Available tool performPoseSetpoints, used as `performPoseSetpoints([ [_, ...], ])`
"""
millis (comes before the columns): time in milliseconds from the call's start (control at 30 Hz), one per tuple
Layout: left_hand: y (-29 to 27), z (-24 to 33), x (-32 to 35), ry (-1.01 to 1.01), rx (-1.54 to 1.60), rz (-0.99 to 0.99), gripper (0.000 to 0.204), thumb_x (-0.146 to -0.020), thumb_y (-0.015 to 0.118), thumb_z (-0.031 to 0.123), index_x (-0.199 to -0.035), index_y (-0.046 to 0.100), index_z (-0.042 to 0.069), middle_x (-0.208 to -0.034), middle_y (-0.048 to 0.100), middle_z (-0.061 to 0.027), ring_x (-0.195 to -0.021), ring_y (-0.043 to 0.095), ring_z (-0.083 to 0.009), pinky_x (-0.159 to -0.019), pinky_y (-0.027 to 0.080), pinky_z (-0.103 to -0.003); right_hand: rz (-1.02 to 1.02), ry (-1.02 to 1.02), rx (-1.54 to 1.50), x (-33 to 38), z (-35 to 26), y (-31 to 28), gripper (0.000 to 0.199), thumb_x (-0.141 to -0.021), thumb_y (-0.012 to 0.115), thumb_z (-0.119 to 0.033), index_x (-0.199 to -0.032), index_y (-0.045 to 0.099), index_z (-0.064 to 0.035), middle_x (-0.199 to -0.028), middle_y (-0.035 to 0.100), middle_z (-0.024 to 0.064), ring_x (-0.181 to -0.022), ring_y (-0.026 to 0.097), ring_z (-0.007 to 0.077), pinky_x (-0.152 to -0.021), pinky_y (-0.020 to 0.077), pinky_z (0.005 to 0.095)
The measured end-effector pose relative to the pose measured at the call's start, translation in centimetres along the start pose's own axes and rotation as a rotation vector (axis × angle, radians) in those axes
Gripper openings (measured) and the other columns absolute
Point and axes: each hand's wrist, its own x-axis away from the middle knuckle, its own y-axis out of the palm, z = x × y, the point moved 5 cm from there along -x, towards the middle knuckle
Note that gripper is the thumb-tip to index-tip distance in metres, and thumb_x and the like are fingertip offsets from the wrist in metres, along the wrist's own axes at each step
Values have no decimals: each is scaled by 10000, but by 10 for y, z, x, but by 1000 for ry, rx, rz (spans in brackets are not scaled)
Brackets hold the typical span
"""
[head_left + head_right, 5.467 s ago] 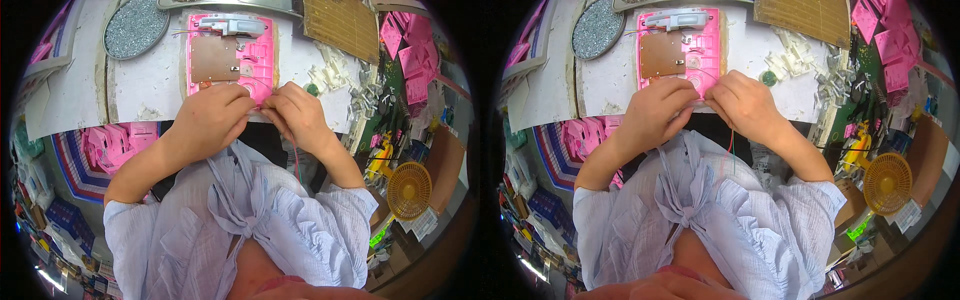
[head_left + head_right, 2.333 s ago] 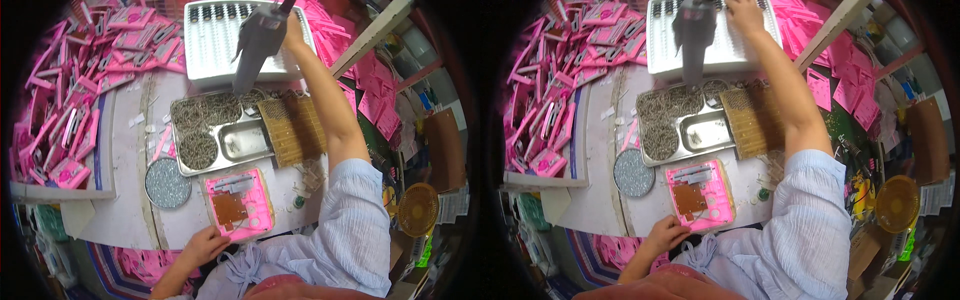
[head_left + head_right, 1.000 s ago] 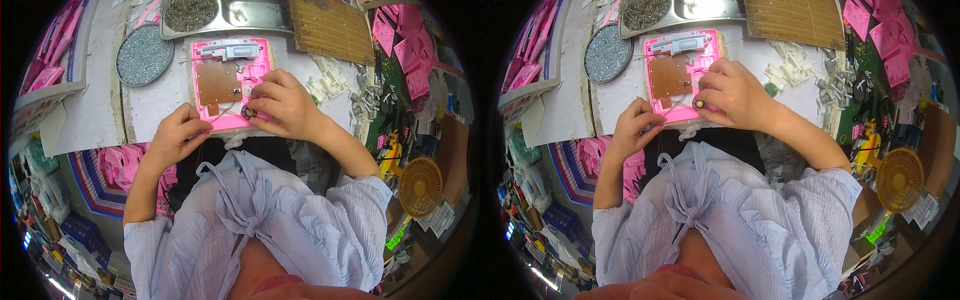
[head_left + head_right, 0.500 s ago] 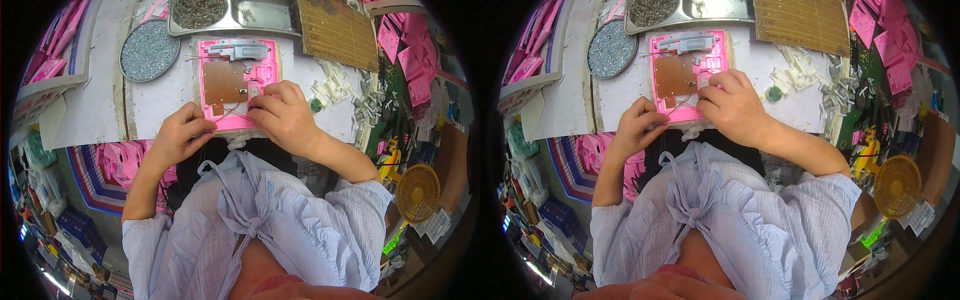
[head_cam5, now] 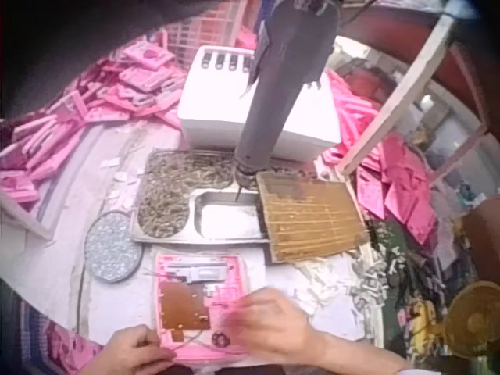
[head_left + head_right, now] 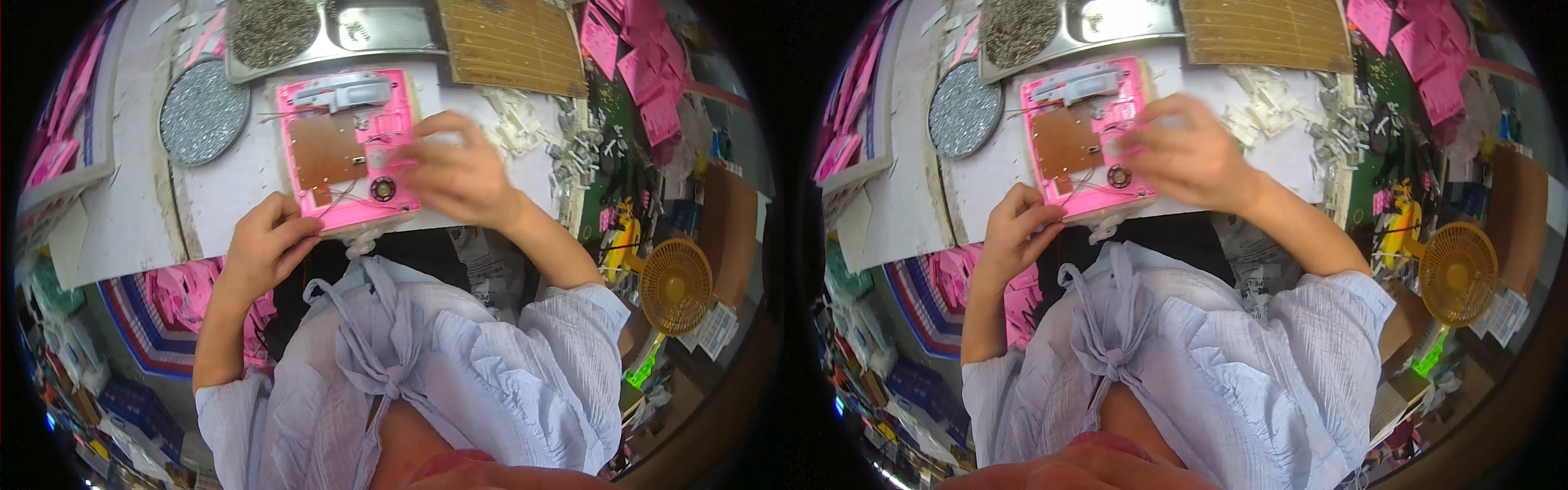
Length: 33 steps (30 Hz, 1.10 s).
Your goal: Assembling a pink electronic device by soldering wires, installing internal components like a motor, and attaching the outer housing with an electric screwdriver.
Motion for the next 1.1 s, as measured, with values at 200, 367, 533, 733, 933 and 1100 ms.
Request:
performPoseSetpoints([
  [200,-13,18,-8,-104,-19,-134,323,-747,842,97,-1038,707,64,-877,555,-96,-768,622,-267,-670,517,-380,-274,601,557,37,61,-60,220,-795,769,-234,-936,755,-66,-949,690,93,-973,580,315,-872,451,448],
  [367,-45,31,-61,-96,42,-273,264,-828,774,139,-1069,703,57,-1025,679,-129,-893,670,-321,-761,541,-399,-229,552,660,38,68,-49,239,-761,771,-226,-933,711,-72,-864,659,93,-943,588,312,-842,433,455],
  [533,-55,-7,-182,259,-474,73,194,-867,729,78,-1048,697,17,-904,654,-114,-784,643,-266,-695,531,-363,105,548,297,35,51,-65,304,-784,782,-113,-1063,677,-52,-899,690,91,-808,652,230,-717,516,363],
  [733,-1,-52,-268,338,-889,-299,121,-853,657,106,-908,764,89,-986,709,-58,-1017,675,-257,-893,494,-406,173,648,-48,49,44,-86,381,-853,747,69,-1220,665,7,-947,680,53,-749,634,82,-637,501,204],
  [933,-28,-30,-265,222,-550,199,182,-915,690,182,-1025,671,38,-1000,714,-143,-934,692,-293,-815,541,-436,446,701,-37,44,39,-85,152,-839,810,-34,-982,760,-16,-857,713,30,-691,581,71,-576,476,207],
  [1100,-50,-20,-231,-133,5,340,195,-872,699,166,-996,691,15,-943,693,-191,-869,680,-359,-784,548,-442,337,657,-308,12,51,-64,162,-916,760,-174,-915,741,-13,-783,683,13,-690,552,66,-614,450,232],
])
